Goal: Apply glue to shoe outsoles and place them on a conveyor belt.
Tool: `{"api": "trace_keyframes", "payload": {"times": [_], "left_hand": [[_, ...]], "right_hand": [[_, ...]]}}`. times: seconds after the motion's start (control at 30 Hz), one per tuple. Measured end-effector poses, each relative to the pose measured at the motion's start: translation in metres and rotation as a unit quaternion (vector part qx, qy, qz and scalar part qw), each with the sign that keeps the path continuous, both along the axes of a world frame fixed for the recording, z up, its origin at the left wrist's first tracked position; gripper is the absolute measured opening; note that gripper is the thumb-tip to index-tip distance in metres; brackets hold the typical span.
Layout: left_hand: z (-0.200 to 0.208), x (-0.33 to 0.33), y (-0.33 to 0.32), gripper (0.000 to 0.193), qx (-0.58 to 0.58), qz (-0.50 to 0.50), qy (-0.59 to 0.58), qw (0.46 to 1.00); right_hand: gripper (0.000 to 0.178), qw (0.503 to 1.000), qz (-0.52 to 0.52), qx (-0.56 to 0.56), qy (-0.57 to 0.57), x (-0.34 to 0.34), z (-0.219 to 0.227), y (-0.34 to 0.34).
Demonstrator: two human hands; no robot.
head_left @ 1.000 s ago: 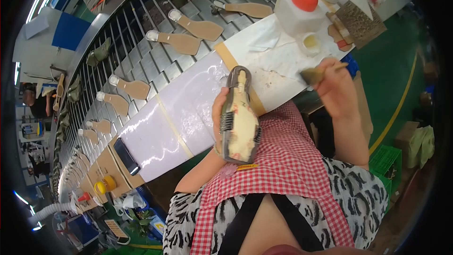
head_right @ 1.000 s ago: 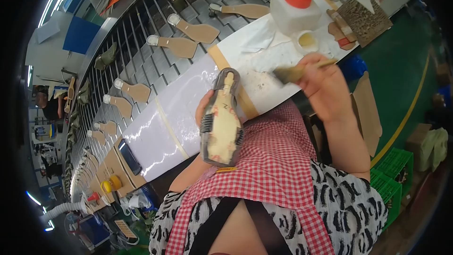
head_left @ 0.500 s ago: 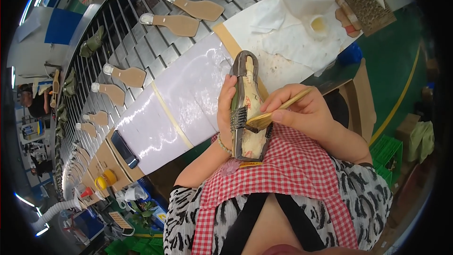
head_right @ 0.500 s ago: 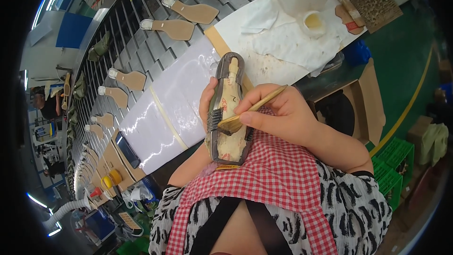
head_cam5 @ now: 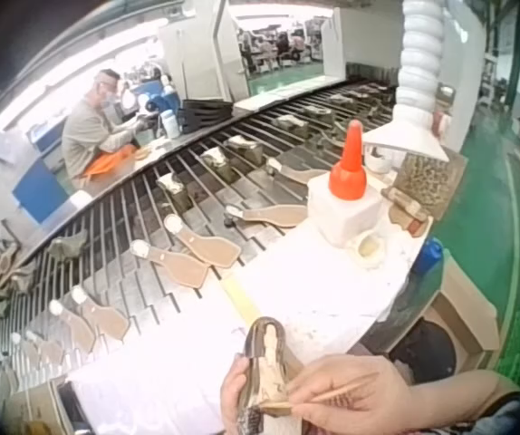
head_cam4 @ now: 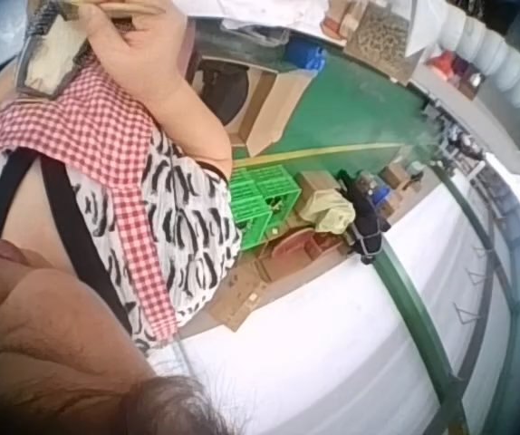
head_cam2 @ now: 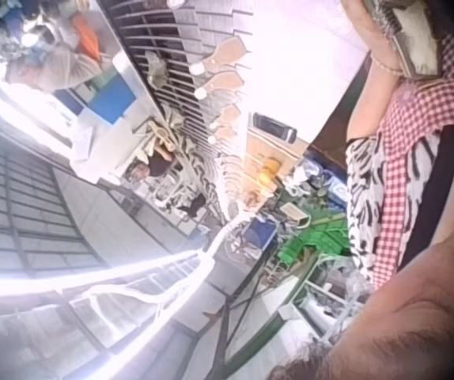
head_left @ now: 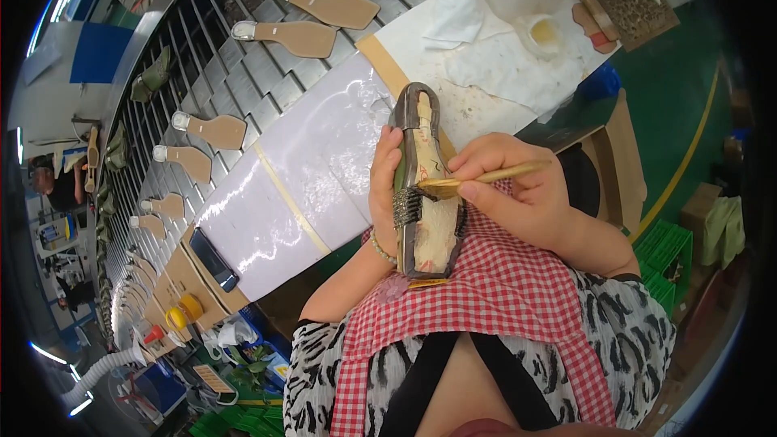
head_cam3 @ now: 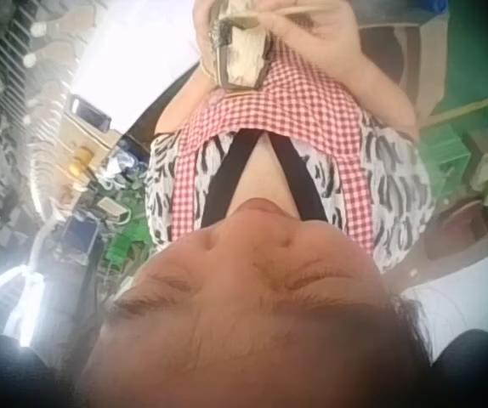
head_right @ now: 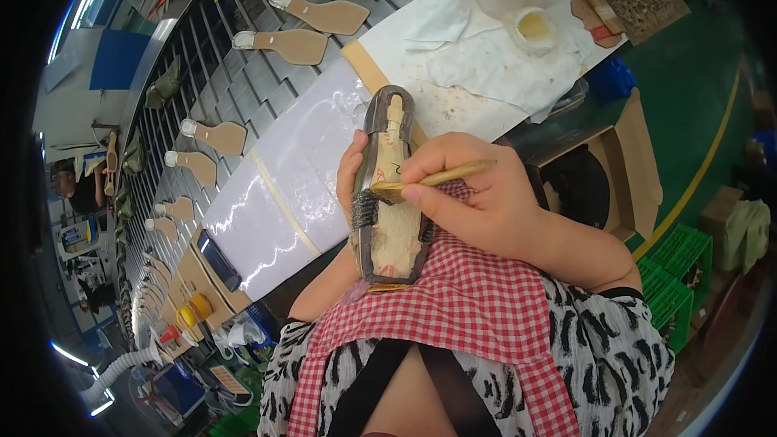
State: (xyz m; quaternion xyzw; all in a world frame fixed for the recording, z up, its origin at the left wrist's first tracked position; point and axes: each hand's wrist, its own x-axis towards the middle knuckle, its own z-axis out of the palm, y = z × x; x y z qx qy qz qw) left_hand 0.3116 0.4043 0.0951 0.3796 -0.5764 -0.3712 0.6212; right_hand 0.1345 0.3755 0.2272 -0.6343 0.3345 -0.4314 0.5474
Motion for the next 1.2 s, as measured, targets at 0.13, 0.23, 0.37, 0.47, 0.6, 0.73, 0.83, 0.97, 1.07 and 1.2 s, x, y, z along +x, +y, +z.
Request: {"api": "trace_keyframes", "payload": {"times": [0.13,0.23,0.37,0.47,0.6,0.73,0.83,0.97,1.07,1.2], "left_hand": [[0.007,0.000,-0.004,0.069,-0.060,0.024,-0.050,0.997],[0.003,0.003,-0.004,0.077,-0.068,0.049,-0.083,0.993],[0.001,0.004,-0.004,0.084,-0.074,0.081,-0.106,0.988],[0.001,0.008,-0.002,0.084,-0.062,0.078,-0.123,0.987],[0.010,0.000,-0.002,0.073,-0.059,0.027,-0.035,0.997],[0.011,0.007,-0.003,0.076,-0.067,0.033,-0.092,0.993],[0.007,0.007,-0.001,0.079,-0.054,0.033,-0.096,0.993],[0.007,0.006,-0.003,0.081,-0.060,0.034,-0.097,0.993],[0.008,0.003,-0.004,0.082,-0.072,0.027,-0.085,0.993],[0.011,0.002,-0.003,0.082,-0.074,0.035,-0.095,0.992]], "right_hand": [[0.015,0.991,-0.011,-0.126,0.034,0.000,0.006,0.000],[0.013,0.991,0.043,-0.125,0.028,-0.002,0.008,-0.001],[0.012,0.995,0.096,0.005,-0.034,-0.002,0.005,0.001],[0.011,0.991,0.097,0.072,-0.057,-0.002,0.003,0.001],[0.011,0.999,0.034,-0.021,0.008,0.000,0.004,-0.001],[0.010,0.997,0.040,-0.064,0.003,0.002,0.005,0.001],[0.009,0.994,0.105,-0.018,-0.031,0.001,0.004,0.000],[0.008,0.986,0.112,0.094,-0.074,-0.001,0.003,-0.002],[0.009,0.992,0.081,0.082,-0.046,0.000,0.003,-0.003],[0.011,0.996,0.011,-0.078,0.034,0.000,0.006,-0.004]]}}
